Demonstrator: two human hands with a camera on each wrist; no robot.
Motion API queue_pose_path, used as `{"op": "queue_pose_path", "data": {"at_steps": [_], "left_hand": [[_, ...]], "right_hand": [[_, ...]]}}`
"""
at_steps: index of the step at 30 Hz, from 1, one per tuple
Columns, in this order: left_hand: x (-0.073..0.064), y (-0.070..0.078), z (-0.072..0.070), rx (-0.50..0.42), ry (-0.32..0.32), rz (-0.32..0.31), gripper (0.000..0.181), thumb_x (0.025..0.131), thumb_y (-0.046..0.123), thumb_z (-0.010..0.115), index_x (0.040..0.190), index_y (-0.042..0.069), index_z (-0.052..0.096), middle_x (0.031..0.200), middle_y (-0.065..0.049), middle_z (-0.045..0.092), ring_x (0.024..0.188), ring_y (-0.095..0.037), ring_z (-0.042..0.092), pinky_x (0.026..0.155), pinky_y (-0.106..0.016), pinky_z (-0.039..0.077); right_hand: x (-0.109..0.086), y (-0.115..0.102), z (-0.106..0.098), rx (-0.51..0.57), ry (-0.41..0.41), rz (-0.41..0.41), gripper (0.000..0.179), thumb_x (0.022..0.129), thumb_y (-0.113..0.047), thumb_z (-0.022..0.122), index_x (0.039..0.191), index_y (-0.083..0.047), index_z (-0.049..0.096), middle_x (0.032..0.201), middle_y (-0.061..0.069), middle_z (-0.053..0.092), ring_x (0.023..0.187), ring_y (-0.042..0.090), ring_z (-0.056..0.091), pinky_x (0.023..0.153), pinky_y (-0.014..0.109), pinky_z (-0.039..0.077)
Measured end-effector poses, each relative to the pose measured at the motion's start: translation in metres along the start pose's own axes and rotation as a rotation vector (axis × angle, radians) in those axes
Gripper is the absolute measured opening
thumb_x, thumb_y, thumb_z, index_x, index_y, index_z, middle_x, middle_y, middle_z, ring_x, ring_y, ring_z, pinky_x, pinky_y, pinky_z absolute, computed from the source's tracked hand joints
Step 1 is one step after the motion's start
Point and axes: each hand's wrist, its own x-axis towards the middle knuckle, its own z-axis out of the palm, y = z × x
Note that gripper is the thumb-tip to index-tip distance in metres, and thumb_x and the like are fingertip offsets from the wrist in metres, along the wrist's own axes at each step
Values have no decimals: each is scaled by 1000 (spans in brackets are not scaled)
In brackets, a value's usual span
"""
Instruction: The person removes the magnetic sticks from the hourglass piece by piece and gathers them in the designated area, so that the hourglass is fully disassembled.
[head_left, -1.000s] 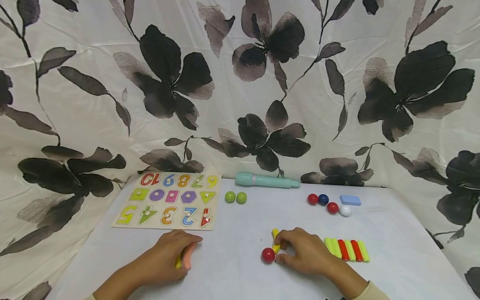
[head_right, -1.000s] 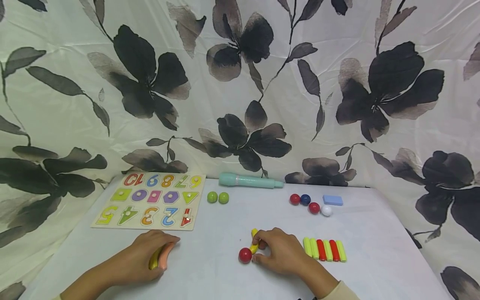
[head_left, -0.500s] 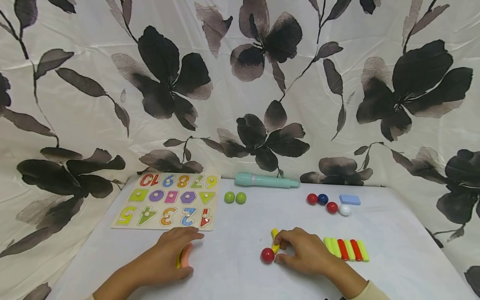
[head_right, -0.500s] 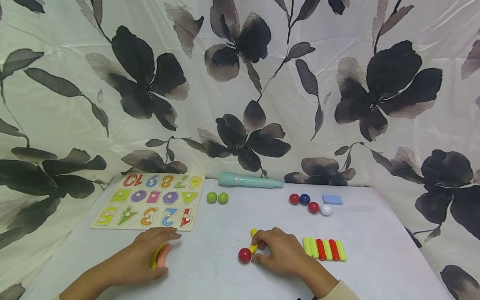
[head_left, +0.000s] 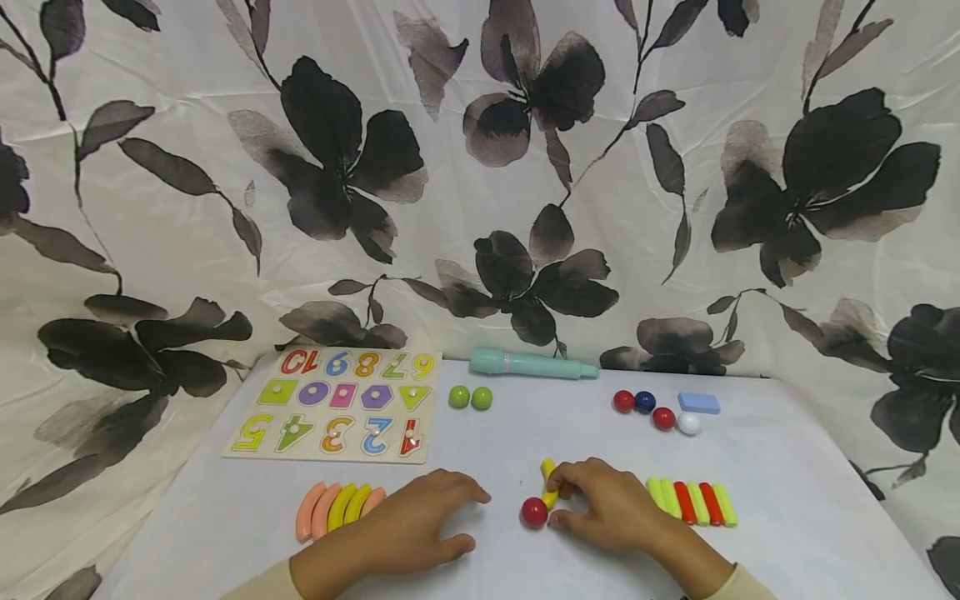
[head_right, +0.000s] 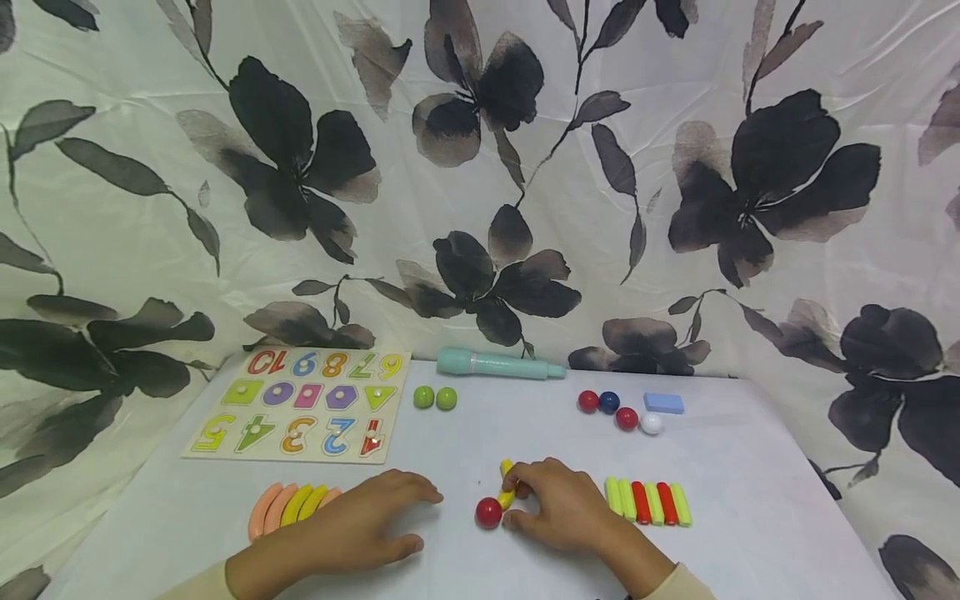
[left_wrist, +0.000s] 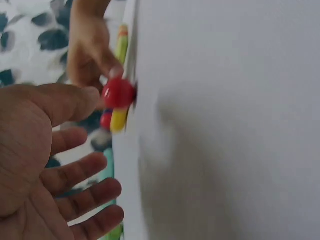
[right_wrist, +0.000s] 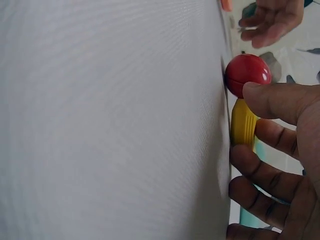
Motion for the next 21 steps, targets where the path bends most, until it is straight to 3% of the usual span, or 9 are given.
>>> {"op": "queue_pose_path", "data": {"at_steps": [6, 12, 16, 21], "left_hand": [[24, 14, 15, 10, -33, -1, 46, 93, 42, 75, 135, 30, 62, 137, 14, 58, 128, -13, 53, 107, -43, 46], [42, 20, 25, 35, 5, 55, 43, 94, 41, 74, 133, 27, 63, 132, 14, 62, 126, -11, 55, 106, -40, 47], [51, 26, 30, 30, 44, 48, 40, 93, 40, 75, 129, 25, 66, 123, 16, 65, 118, -8, 58, 101, -36, 49], [60, 31, 36, 36, 79, 28, 37, 92, 40, 77, 125, 25, 69, 113, 17, 68, 102, -4, 58, 88, -30, 52]], "right_hand": [[-1, 2, 1, -28, 32, -37, 29, 87, -48, 79, 110, -39, 65, 116, -14, 61, 101, 12, 59, 80, 42, 57], [-1, 3, 2, -51, 73, -66, 21, 91, -38, 76, 108, -39, 64, 144, -5, 57, 119, 22, 62, 83, 53, 57], [-1, 1, 3, -59, 94, -67, 18, 93, -31, 74, 107, -38, 65, 146, -5, 57, 123, 24, 61, 82, 55, 55], [0, -1, 3, -68, 97, -64, 17, 95, -31, 73, 107, -39, 64, 144, -7, 59, 116, 21, 62, 80, 51, 56]]}}
